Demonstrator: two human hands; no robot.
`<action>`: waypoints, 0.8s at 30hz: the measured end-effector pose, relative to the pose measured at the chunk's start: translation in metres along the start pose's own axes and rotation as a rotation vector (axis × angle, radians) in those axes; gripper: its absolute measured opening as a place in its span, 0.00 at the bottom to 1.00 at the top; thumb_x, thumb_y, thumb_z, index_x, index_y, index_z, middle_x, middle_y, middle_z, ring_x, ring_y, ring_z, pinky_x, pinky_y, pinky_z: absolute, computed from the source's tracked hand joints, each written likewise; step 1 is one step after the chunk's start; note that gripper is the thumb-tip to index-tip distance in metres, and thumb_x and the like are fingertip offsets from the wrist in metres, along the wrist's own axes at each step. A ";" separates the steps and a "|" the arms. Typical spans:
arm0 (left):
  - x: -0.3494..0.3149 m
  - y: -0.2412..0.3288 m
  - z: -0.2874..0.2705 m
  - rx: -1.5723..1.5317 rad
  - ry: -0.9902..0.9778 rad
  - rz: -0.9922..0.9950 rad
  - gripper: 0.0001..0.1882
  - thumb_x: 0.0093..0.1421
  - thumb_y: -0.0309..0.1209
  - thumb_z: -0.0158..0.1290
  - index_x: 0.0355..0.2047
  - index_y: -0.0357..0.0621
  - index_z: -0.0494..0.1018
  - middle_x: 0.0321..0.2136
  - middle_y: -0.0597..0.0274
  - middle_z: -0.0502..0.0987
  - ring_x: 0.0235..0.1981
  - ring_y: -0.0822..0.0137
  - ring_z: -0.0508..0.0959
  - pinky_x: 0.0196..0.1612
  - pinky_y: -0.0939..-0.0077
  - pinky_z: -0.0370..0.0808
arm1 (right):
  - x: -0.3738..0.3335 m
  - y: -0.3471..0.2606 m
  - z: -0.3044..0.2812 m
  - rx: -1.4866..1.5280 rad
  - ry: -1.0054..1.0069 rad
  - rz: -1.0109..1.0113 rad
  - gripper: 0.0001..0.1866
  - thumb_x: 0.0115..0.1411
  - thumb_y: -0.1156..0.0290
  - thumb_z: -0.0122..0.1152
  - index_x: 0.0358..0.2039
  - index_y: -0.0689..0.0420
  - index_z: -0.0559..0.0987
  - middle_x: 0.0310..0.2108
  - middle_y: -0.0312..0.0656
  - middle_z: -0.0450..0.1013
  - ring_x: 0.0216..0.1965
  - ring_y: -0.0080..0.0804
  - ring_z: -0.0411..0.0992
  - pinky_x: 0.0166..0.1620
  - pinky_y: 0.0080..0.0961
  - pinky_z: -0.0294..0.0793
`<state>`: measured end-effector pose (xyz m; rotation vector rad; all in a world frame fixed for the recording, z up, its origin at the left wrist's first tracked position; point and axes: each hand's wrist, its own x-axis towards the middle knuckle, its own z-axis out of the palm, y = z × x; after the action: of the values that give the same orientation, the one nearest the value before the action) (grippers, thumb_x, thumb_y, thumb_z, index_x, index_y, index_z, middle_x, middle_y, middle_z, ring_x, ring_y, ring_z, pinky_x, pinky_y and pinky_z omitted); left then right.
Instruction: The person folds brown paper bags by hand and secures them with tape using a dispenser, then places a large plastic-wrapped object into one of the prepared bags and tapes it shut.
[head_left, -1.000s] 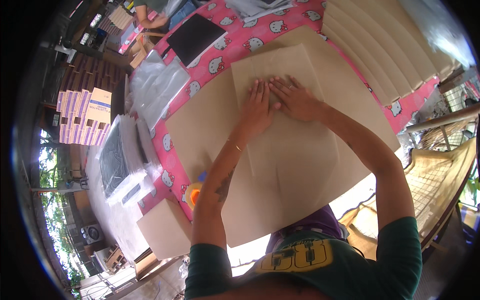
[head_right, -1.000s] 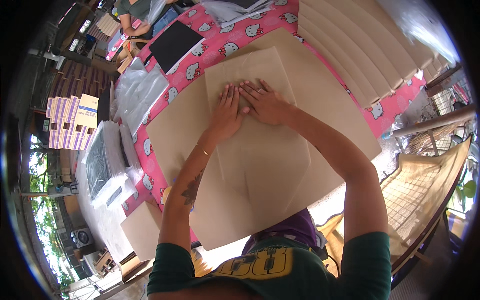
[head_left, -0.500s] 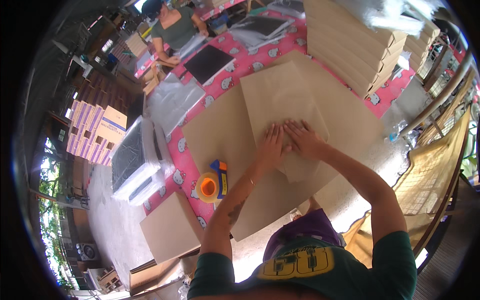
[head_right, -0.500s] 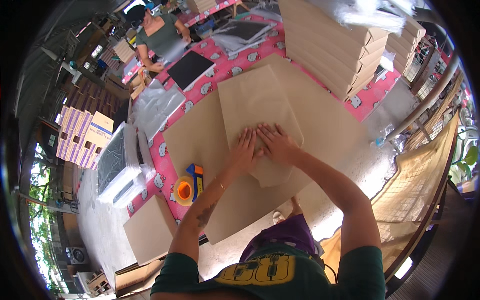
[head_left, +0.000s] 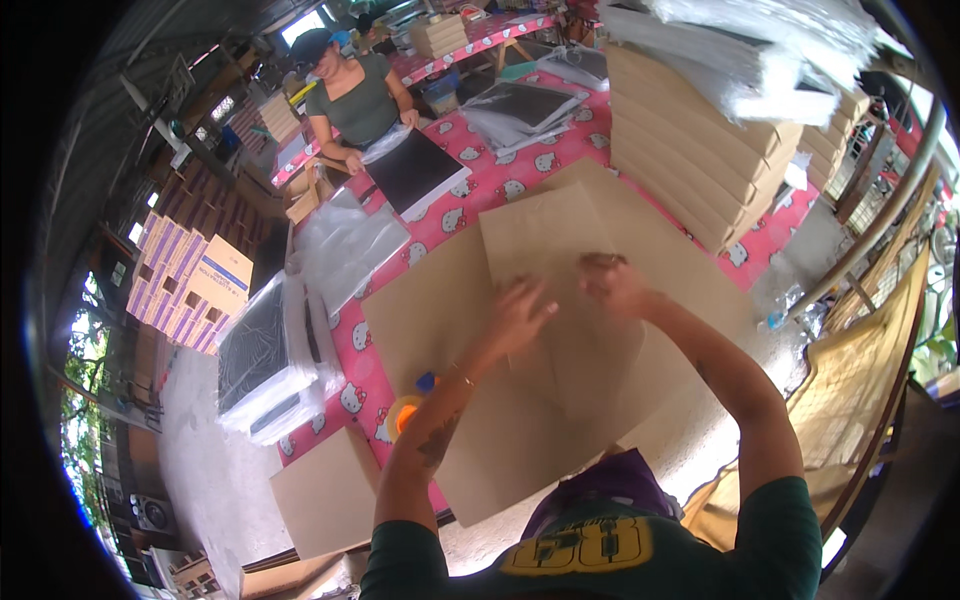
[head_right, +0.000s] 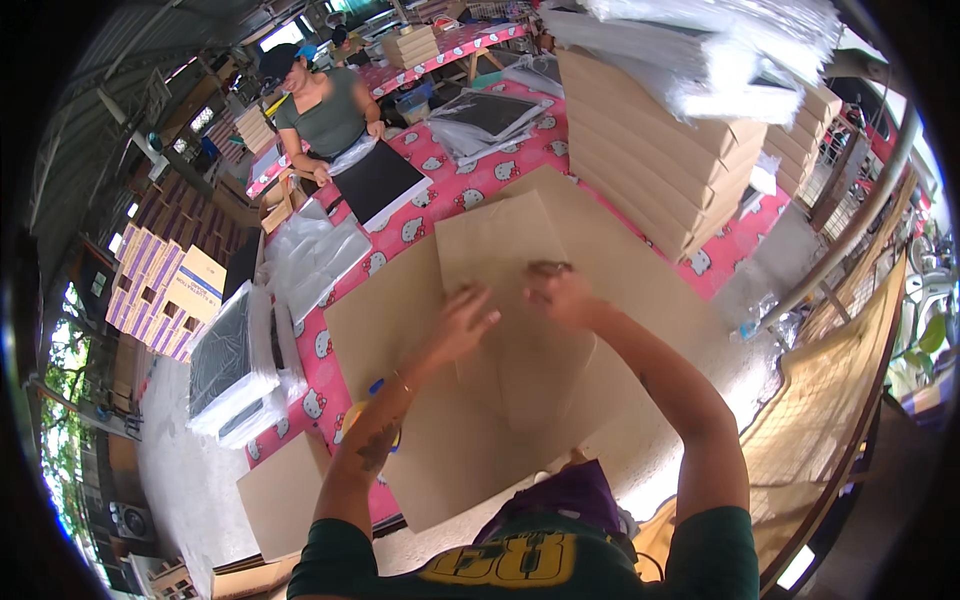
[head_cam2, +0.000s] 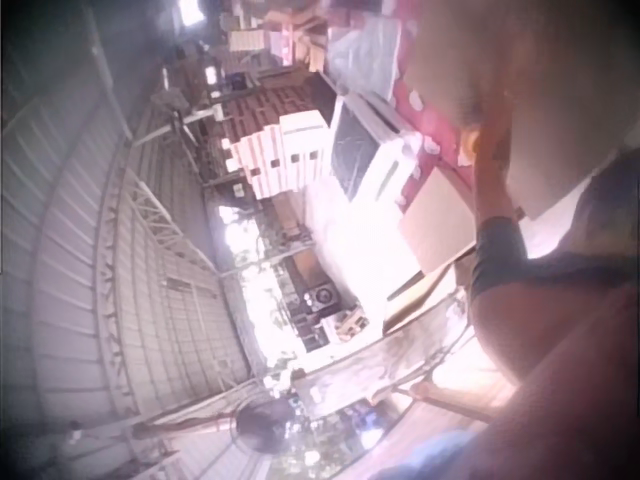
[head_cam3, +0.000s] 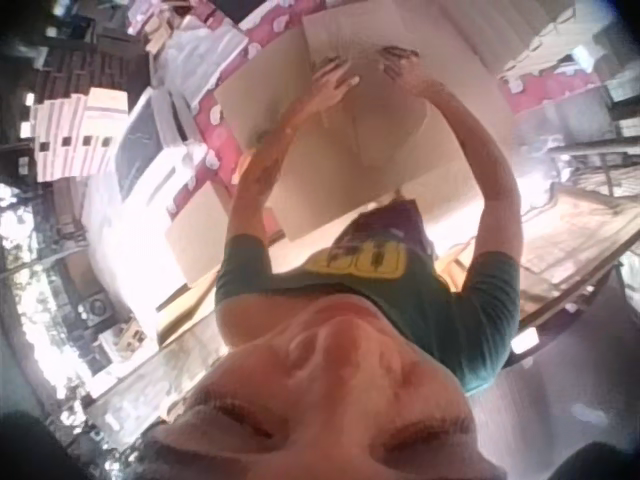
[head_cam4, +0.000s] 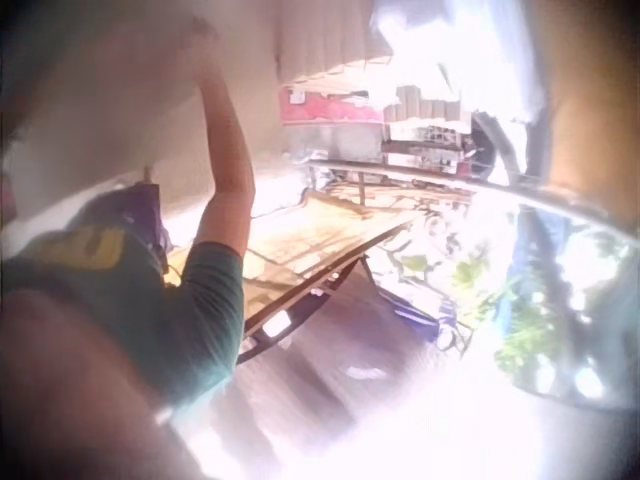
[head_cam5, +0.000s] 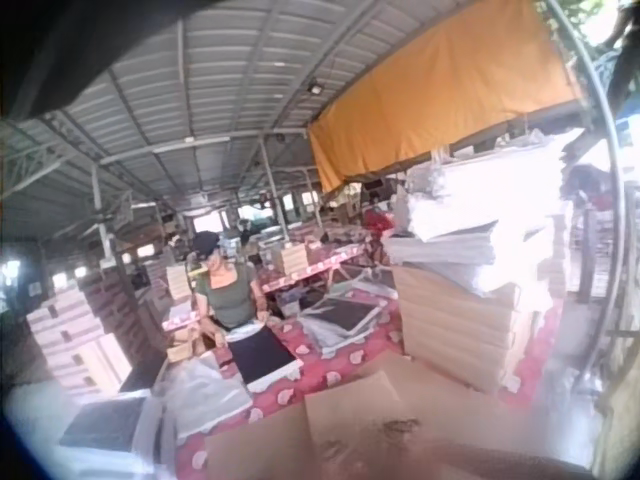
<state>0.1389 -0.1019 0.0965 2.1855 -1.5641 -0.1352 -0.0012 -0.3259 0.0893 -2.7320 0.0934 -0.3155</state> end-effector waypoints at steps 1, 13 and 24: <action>0.019 -0.011 -0.008 0.044 0.059 -0.004 0.36 0.67 0.54 0.44 0.64 0.39 0.63 0.64 0.44 0.62 0.68 0.48 0.58 0.69 0.48 0.51 | 0.022 0.016 0.001 -0.012 0.176 -0.048 0.28 0.66 0.55 0.51 0.62 0.56 0.68 0.61 0.49 0.67 0.63 0.44 0.63 0.63 0.48 0.62; 0.186 -0.147 0.015 0.313 0.180 -0.266 0.36 0.68 0.57 0.40 0.69 0.50 0.55 0.70 0.45 0.50 0.72 0.46 0.47 0.69 0.39 0.45 | 0.216 0.120 0.039 -0.147 0.015 -0.117 0.33 0.69 0.47 0.42 0.69 0.51 0.59 0.70 0.49 0.53 0.71 0.44 0.49 0.70 0.50 0.49; 0.146 -0.127 0.045 0.287 0.103 -0.147 0.39 0.69 0.52 0.39 0.68 0.32 0.50 0.69 0.40 0.51 0.72 0.46 0.48 0.70 0.45 0.46 | 0.160 0.110 0.047 -0.225 -0.104 -0.231 0.42 0.68 0.39 0.36 0.71 0.58 0.50 0.73 0.46 0.46 0.74 0.35 0.42 0.74 0.42 0.37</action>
<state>0.2867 -0.2164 0.0294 2.4834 -1.4392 0.1655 0.1625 -0.4279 0.0377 -2.9821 -0.2307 -0.2375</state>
